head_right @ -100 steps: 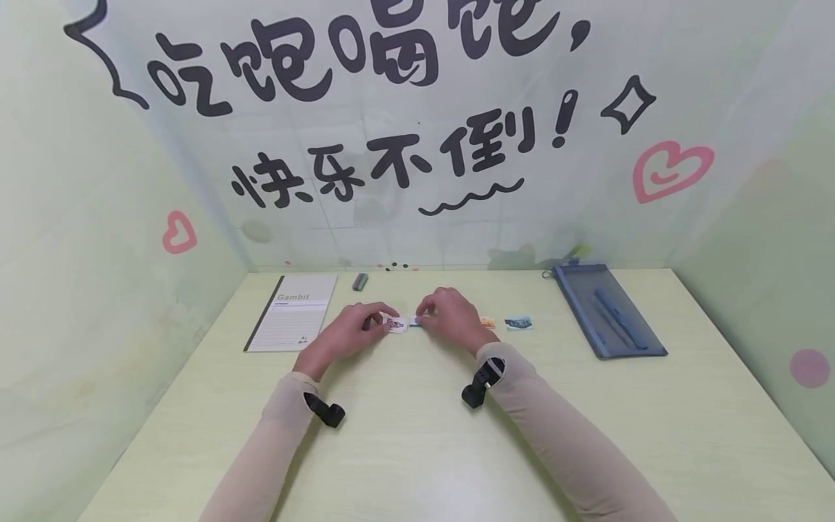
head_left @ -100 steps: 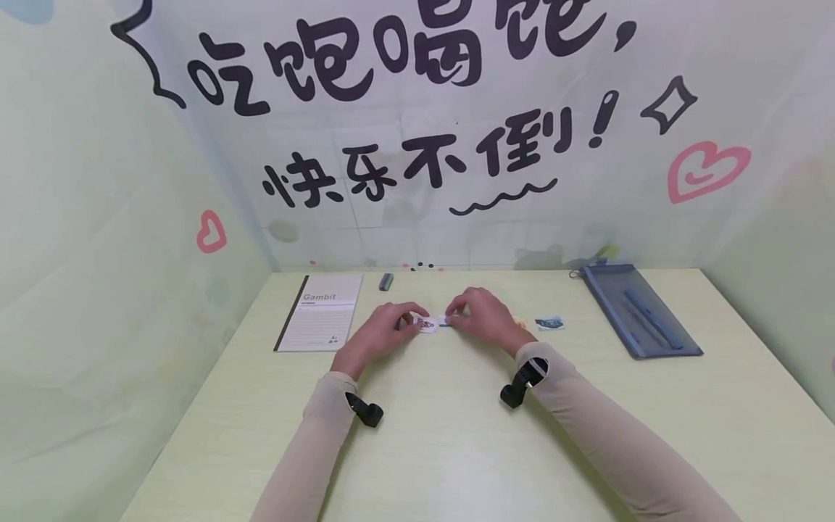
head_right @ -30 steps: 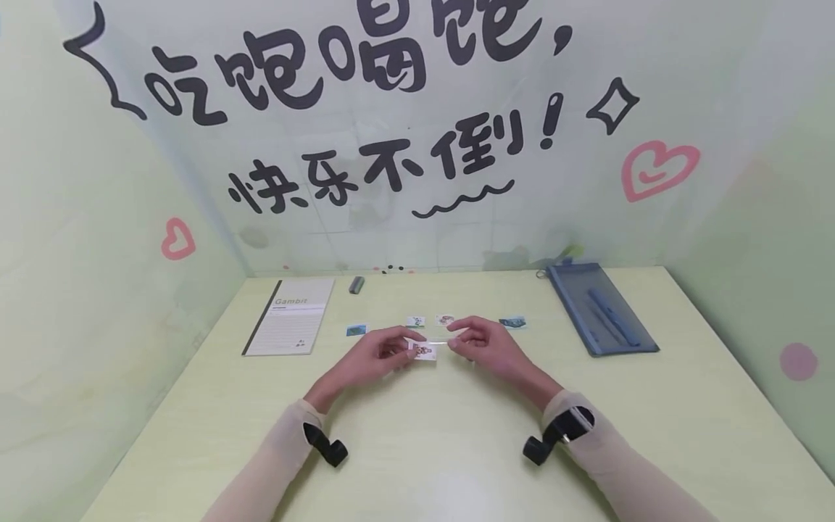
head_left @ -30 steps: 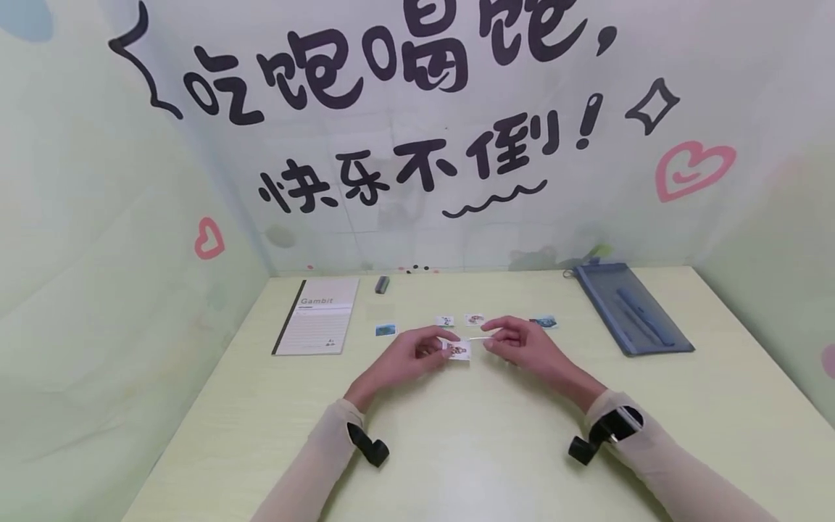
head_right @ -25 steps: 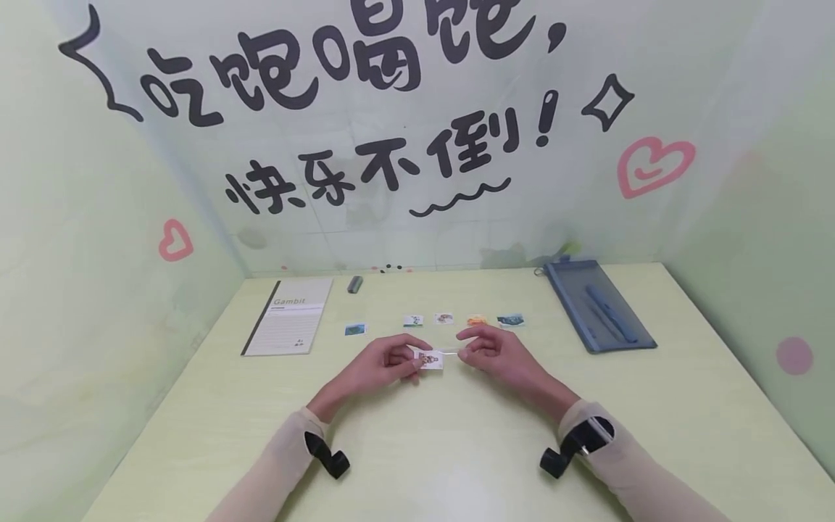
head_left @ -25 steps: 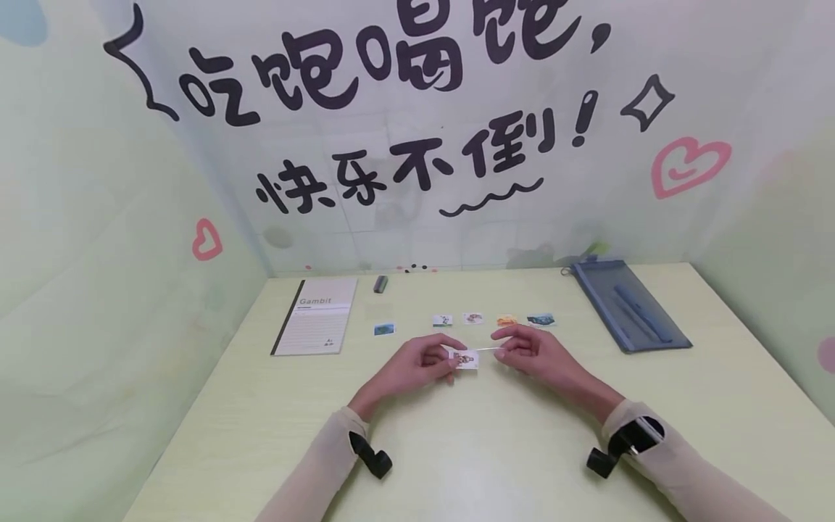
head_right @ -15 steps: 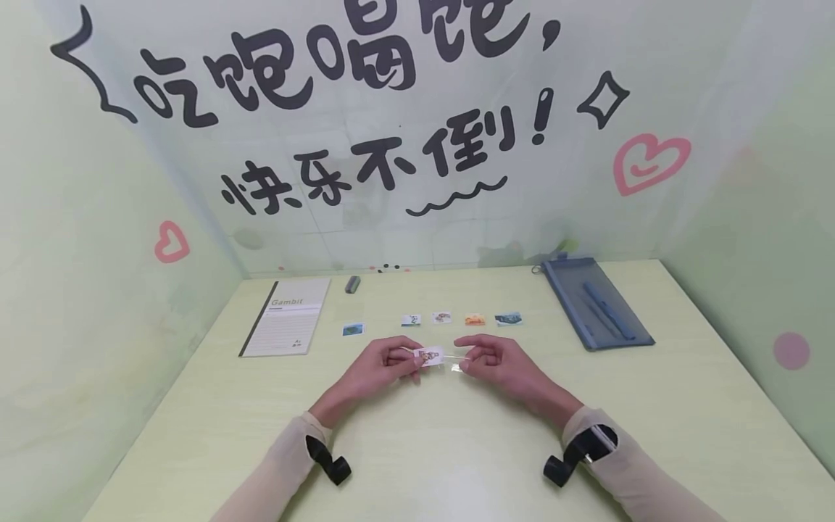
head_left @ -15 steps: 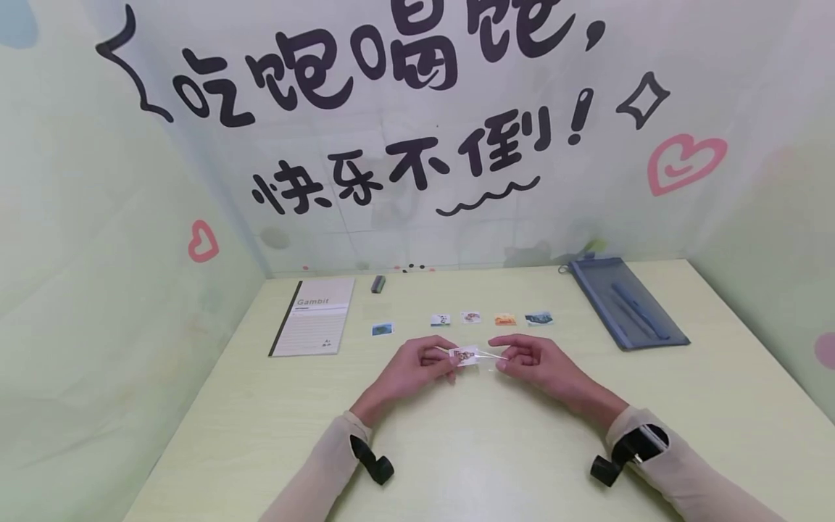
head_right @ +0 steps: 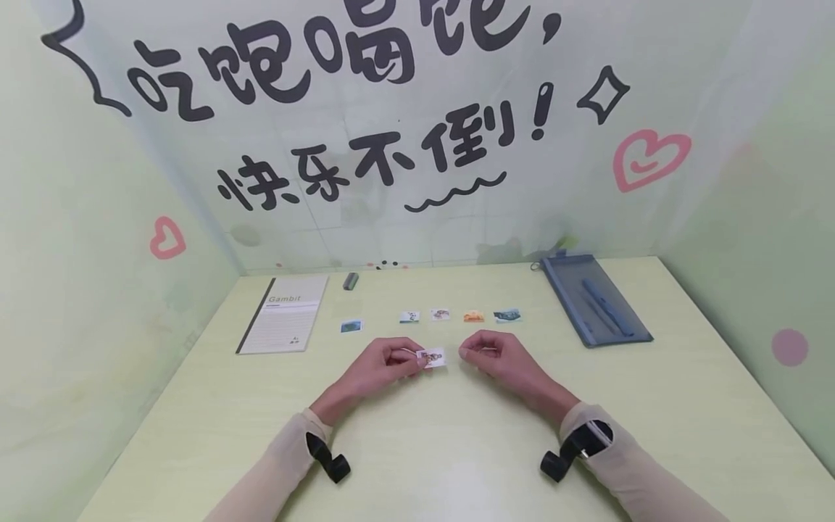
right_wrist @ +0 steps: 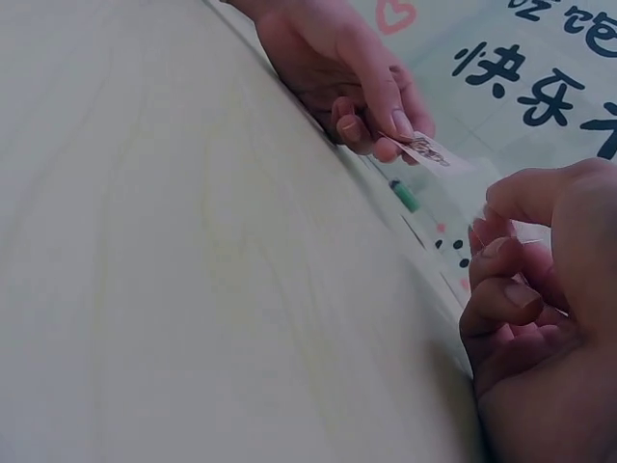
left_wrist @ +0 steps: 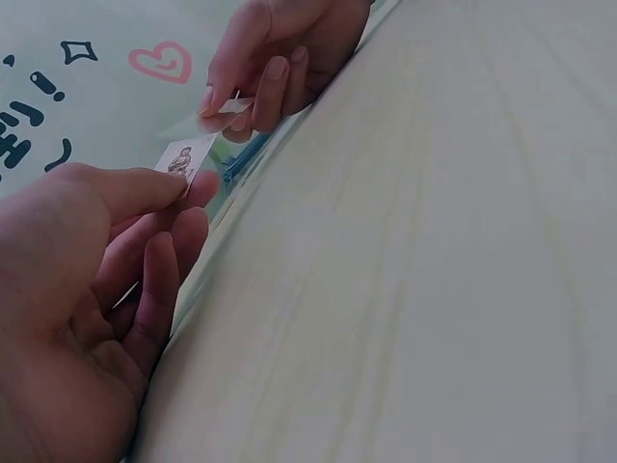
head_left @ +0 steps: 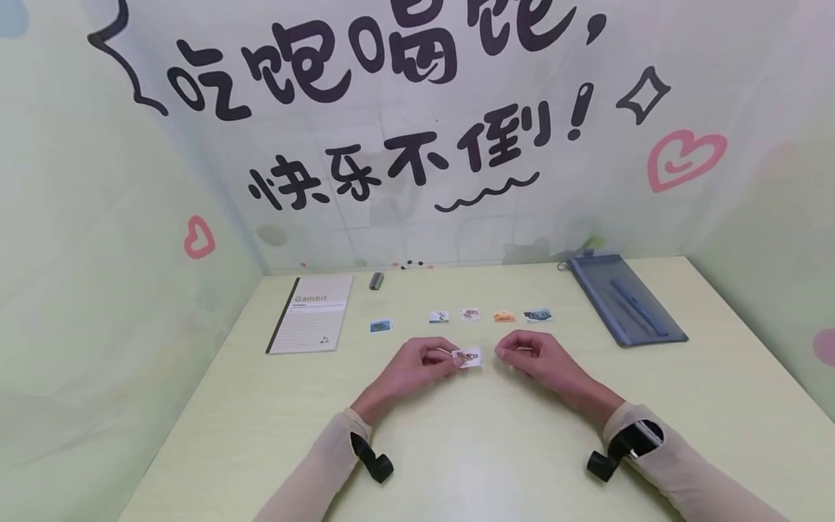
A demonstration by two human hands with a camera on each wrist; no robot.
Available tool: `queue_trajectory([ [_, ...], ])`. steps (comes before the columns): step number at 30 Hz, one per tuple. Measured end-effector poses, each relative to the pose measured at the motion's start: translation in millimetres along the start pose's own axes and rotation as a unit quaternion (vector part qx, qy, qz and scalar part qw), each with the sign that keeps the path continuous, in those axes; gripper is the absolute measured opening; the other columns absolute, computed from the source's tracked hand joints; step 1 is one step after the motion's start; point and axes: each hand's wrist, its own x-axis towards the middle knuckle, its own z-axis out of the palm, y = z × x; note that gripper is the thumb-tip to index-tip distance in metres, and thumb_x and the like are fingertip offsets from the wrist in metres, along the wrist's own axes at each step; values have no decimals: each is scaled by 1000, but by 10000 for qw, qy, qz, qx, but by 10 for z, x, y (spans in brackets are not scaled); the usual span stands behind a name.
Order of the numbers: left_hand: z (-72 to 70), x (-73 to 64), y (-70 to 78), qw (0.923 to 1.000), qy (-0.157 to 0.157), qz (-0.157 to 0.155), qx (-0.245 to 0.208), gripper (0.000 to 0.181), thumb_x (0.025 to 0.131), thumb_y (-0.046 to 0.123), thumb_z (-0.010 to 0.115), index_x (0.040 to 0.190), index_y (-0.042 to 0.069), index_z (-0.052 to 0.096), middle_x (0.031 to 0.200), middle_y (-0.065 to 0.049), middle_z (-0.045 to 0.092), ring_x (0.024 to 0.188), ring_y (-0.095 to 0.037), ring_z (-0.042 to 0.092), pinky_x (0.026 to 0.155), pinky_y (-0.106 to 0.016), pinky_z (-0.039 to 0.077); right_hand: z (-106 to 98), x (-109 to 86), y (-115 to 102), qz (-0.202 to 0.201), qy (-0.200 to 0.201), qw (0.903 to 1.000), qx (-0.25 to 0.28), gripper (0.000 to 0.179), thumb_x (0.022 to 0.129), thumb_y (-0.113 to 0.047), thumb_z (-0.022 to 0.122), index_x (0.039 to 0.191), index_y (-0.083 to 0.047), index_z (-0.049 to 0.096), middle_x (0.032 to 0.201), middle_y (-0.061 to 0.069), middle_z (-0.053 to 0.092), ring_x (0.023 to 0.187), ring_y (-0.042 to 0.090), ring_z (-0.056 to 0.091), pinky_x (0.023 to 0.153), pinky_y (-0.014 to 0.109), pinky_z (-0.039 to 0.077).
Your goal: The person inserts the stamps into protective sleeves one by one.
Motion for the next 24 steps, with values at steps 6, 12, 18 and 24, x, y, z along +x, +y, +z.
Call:
queue_trajectory([
  [6, -5, 0, -1, 10000, 2, -2, 7, 18, 101, 38, 78, 115, 26, 79, 103, 9, 85, 93, -12, 79, 87, -25, 54, 20, 16, -4, 62, -115, 9999, 92, 32, 104, -27, 76, 123, -1, 69, 101, 13, 79, 67, 12, 59, 64, 25, 50],
  [12, -13, -1, 4, 10000, 17, -24, 10, 18, 101, 37, 78, 116, 26, 79, 104, 9, 85, 94, -12, 79, 89, -25, 54, 25, 19, 4, -4, -172, 9997, 156, 32, 104, -24, 76, 125, 0, 68, 96, 15, 77, 73, 16, 70, 65, 25, 53],
  [18, -18, -7, 15, 9999, 71, -50, 54, 18, 101, 38, 78, 115, 26, 80, 103, 10, 85, 98, -9, 78, 90, -25, 53, 26, 23, 16, -28, -84, 9995, 296, 32, 104, -25, 76, 121, 0, 67, 105, 18, 78, 72, 17, 72, 61, 31, 59],
  [24, -16, -2, 9, 9999, 100, -57, 86, 19, 101, 38, 78, 115, 26, 80, 102, 10, 85, 100, -8, 77, 90, -24, 53, 19, 10, 11, -18, 96, 9993, 373, 34, 103, -25, 78, 120, 2, 67, 109, 18, 81, 74, 16, 74, 61, 31, 60],
])
